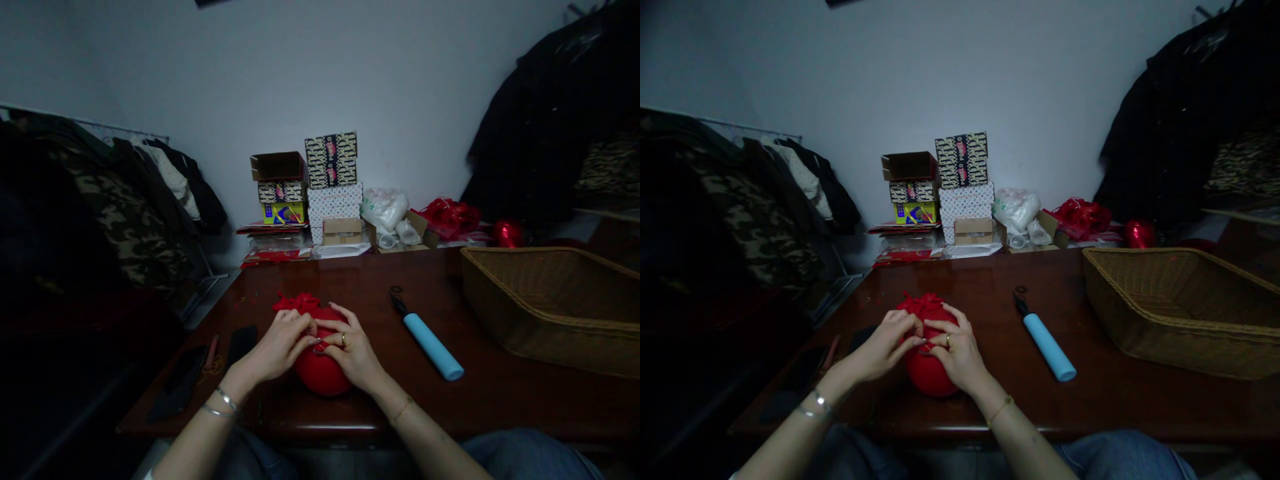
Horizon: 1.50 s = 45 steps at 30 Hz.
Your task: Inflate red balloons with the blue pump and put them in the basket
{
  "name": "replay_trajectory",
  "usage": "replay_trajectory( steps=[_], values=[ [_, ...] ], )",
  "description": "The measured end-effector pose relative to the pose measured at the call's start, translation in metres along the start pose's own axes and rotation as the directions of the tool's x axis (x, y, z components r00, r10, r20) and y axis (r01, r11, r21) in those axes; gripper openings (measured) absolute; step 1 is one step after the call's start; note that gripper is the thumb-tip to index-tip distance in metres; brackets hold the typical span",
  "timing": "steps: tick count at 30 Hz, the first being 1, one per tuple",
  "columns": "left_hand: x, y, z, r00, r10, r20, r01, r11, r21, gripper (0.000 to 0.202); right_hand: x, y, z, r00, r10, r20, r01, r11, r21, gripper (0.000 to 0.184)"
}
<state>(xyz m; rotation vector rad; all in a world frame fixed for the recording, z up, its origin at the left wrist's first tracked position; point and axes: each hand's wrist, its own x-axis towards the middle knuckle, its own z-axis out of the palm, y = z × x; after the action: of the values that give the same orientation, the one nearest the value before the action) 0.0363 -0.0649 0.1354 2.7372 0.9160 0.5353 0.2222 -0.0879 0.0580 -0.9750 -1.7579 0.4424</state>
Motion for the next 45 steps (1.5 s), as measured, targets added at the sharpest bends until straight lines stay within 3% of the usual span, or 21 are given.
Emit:
replay_trajectory(
  steps=[8, 12, 16, 21, 26, 32, 35, 40, 43, 45],
  values=[
    [0.002, 0.011, -0.006, 0.999, 0.045, 0.027, -0.045, 0.999, 0.005, 0.021, 0.001, -0.004, -0.004, 1.0, -0.023, 0.0, 0.023, 1.0, 0.008, 0.015],
    [0.001, 0.013, -0.005, 0.997, 0.067, 0.032, -0.067, 0.998, -0.02, 0.012, 0.002, -0.003, -0.006, 1.0, -0.015, -0.012, 0.015, 0.999, 0.034, 0.019],
    [-0.003, 0.01, 0.002, 0.998, 0.054, 0.028, -0.047, 0.978, -0.203, 0.02, 0.001, 0.002, -0.004, 0.999, 0.018, -0.048, -0.013, 0.995, 0.098, 0.024],
    [-0.008, -0.002, 0.018, 0.995, -0.04, -0.092, -0.017, 0.839, -0.544, 0.027, 0.001, 0.002, 0.002, 0.994, 0.063, -0.084, -0.046, 0.98, 0.193, 0.017],
    [-0.007, -0.017, 0.029, 0.978, -0.168, -0.123, 0.06, 0.793, -0.606, 0.029, 0.001, -0.002, 0.005, 0.988, 0.097, -0.118, -0.062, 0.961, 0.27, 0.008],
    [-0.005, -0.023, 0.033, 0.964, -0.223, -0.147, 0.02, 0.611, -0.792, 0.031, 0.0, 0.0, 0.01, 0.983, 0.104, -0.154, -0.069, 0.973, 0.221, 0.009],
    [-0.002, -0.018, 0.041, 0.929, -0.335, -0.156, 0.082, 0.598, -0.798, 0.038, 0.0, 0.002, 0.014, 0.979, 0.083, -0.188, -0.054, 0.986, 0.158, 0.012],
    [0.002, -0.001, 0.056, 0.786, -0.575, -0.228, 0.214, 0.598, -0.772, 0.047, 0.0, 0.007, 0.02, 0.974, 0.095, -0.205, -0.074, 0.991, 0.108, 0.018],
    [0.001, 0.004, 0.063, 0.718, -0.617, -0.322, 0.186, 0.616, -0.766, 0.049, 0.0, 0.008, 0.019, 0.973, 0.112, -0.203, -0.095, 0.991, 0.093, 0.018],
    [0.0, 0.004, 0.066, 0.722, -0.583, -0.373, 0.173, 0.674, -0.718, 0.049, 0.0, 0.007, 0.018, 0.975, 0.118, -0.188, -0.105, 0.991, 0.08, 0.018]
  ],
)
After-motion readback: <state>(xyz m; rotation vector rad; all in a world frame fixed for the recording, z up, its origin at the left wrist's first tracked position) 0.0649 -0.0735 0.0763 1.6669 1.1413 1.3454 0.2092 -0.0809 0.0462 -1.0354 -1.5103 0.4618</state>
